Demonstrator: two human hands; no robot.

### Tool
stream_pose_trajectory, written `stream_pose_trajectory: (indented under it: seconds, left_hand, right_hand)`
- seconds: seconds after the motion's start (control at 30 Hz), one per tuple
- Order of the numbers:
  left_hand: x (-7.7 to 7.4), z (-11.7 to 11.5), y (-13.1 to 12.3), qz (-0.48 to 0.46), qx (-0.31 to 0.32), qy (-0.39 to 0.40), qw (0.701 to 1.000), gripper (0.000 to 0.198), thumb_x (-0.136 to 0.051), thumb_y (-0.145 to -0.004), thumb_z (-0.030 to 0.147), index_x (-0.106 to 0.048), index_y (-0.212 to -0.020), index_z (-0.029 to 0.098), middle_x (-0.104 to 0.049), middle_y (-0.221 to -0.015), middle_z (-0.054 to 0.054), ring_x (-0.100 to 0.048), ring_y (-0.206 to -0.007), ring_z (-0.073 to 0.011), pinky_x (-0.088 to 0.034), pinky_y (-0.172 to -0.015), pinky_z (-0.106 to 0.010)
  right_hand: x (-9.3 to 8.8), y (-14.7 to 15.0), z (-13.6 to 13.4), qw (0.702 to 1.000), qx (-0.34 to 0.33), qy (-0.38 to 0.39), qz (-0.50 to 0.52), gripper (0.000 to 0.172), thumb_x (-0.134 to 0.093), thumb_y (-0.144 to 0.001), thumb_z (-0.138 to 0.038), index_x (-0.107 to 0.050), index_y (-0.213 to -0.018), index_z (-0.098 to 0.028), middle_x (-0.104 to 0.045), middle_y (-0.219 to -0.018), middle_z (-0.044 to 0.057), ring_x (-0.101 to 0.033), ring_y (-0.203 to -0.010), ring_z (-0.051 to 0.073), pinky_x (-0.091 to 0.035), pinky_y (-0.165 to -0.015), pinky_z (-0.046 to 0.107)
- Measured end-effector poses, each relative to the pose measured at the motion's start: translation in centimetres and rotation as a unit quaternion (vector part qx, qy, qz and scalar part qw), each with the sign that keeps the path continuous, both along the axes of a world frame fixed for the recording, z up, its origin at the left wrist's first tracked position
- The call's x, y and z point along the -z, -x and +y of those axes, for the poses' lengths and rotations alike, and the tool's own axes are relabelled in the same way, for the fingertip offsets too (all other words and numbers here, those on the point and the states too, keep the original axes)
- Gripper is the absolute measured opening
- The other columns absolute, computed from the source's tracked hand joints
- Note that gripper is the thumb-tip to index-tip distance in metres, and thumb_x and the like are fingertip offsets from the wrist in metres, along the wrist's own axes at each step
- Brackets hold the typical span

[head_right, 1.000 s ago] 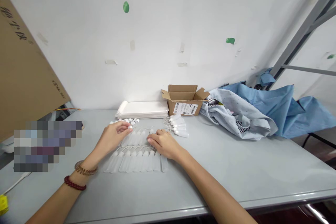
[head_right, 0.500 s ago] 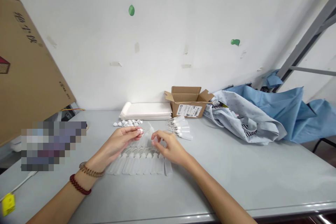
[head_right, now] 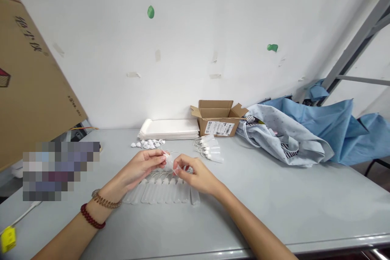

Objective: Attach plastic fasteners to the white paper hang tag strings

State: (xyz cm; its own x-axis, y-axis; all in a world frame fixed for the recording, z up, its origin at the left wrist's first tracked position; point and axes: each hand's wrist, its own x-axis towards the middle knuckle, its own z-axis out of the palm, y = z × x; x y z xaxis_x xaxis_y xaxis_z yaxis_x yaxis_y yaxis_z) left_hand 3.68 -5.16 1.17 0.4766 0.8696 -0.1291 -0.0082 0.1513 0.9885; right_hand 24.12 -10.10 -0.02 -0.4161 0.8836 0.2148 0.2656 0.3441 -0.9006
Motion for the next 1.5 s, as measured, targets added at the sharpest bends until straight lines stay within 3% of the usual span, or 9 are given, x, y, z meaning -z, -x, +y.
stream_pose_trajectory:
  seconds: [0.3, 0.47, 0.57, 0.83, 1.03, 1.13, 1.2, 1.37, 1.5]
  left_hand:
    - [-0.1, -0.1, 0.2, 0.044, 0.021, -0.073, 0.996, 0.021, -0.07, -0.076, 0.033, -0.07, -0.09, 0.017, -0.063, -0.096, -0.004, -0.055, -0.081, -0.0132, -0.044, -0.081, -0.028]
    - [-0.2, -0.3, 0.1, 0.016, 0.008, -0.092, 0.996, 0.019, -0.071, -0.076, 0.031, -0.069, -0.09, 0.018, -0.063, -0.096, -0.004, -0.055, -0.088, -0.015, -0.043, -0.082, -0.027]
    - [-0.2, -0.2, 0.1, 0.014, 0.02, -0.085, 0.996, 0.021, -0.071, -0.076, 0.032, -0.069, -0.092, 0.019, -0.063, -0.097, -0.004, -0.056, -0.087, -0.0148, -0.044, -0.082, -0.028]
    - [0.0, -0.2, 0.2, 0.043, -0.008, -0.095, 0.994, 0.022, -0.068, -0.077, 0.038, -0.071, -0.085, 0.017, -0.065, -0.097, -0.005, -0.057, -0.078, -0.0139, -0.045, -0.077, -0.028]
    - [0.0, 0.0, 0.4, 0.023, 0.001, -0.093, 0.995, 0.021, -0.074, -0.071, 0.032, -0.071, -0.087, 0.018, -0.064, -0.113, -0.007, -0.057, -0.103, -0.0205, -0.043, -0.09, -0.03]
    - [0.0, 0.0, 0.4, 0.026, 0.009, -0.08, 0.996, 0.023, -0.074, -0.071, 0.032, -0.07, -0.09, 0.019, -0.062, -0.118, -0.007, -0.057, -0.105, -0.0209, -0.043, -0.092, -0.031]
    - [0.0, 0.0, 0.3, 0.045, 0.013, -0.079, 0.996, 0.024, -0.07, -0.074, 0.037, -0.07, -0.089, 0.018, -0.064, -0.111, -0.008, -0.06, -0.096, -0.0197, -0.045, -0.087, -0.031]
    - [-0.1, -0.1, -0.1, 0.115, 0.011, -0.118, 0.986, 0.031, -0.063, -0.078, 0.045, -0.069, -0.079, 0.014, -0.063, -0.073, -0.004, -0.057, -0.07, -0.0157, -0.047, -0.07, -0.029]
    - [-0.5, -0.4, -0.3, 0.101, 0.015, -0.149, 0.984, 0.028, -0.067, -0.074, 0.041, -0.069, -0.084, 0.015, -0.067, -0.084, -0.006, -0.06, -0.08, -0.0181, -0.048, -0.077, -0.031]
  right_hand:
    - [0.0, -0.1, 0.2, 0.988, 0.012, 0.101, 0.117, 0.012, -0.049, -0.091, -0.031, -0.048, -0.088, -0.02, -0.061, -0.076, 0.001, -0.053, -0.074, 0.015, -0.037, -0.071, 0.028]
    - [1.1, -0.1, 0.6, 0.936, -0.054, 0.22, 0.269, 0.015, -0.055, -0.088, -0.033, -0.046, -0.091, -0.021, -0.061, -0.08, 0.002, -0.052, -0.072, 0.014, -0.037, -0.069, 0.028]
    - [1.3, -0.1, 0.7, 0.917, -0.071, 0.256, 0.298, 0.018, -0.058, -0.086, -0.033, -0.046, -0.091, -0.021, -0.061, -0.079, 0.002, -0.052, -0.07, 0.013, -0.036, -0.068, 0.027]
    - [1.2, -0.2, 0.5, 0.931, -0.066, 0.24, 0.266, 0.022, -0.06, -0.086, -0.038, -0.047, -0.094, -0.021, -0.064, -0.081, 0.003, -0.051, -0.065, 0.012, -0.036, -0.068, 0.027]
    - [1.6, -0.2, 0.7, 0.938, -0.064, 0.229, 0.253, 0.025, -0.06, -0.085, -0.041, -0.047, -0.093, -0.021, -0.064, -0.08, 0.003, -0.05, -0.065, 0.012, -0.036, -0.067, 0.027]
    - [1.5, -0.1, 0.7, 0.943, -0.058, 0.22, 0.243, 0.027, -0.06, -0.084, -0.043, -0.046, -0.092, -0.021, -0.063, -0.079, 0.002, -0.05, -0.064, 0.012, -0.036, -0.066, 0.027]
    - [1.4, -0.1, 0.8, 0.949, -0.05, 0.21, 0.231, 0.028, -0.06, -0.084, -0.044, -0.046, -0.093, -0.021, -0.062, -0.078, 0.002, -0.05, -0.064, 0.012, -0.037, -0.066, 0.027]
    - [1.3, -0.2, 0.7, 0.956, -0.03, 0.202, 0.21, 0.029, -0.059, -0.084, -0.045, -0.047, -0.092, -0.021, -0.061, -0.075, 0.001, -0.048, -0.063, 0.012, -0.037, -0.066, 0.027]
    - [1.4, -0.2, 0.5, 0.939, -0.022, 0.232, 0.253, 0.028, -0.059, -0.083, -0.044, -0.046, -0.093, -0.022, -0.054, -0.069, -0.003, -0.044, -0.059, 0.011, -0.037, -0.065, 0.027]
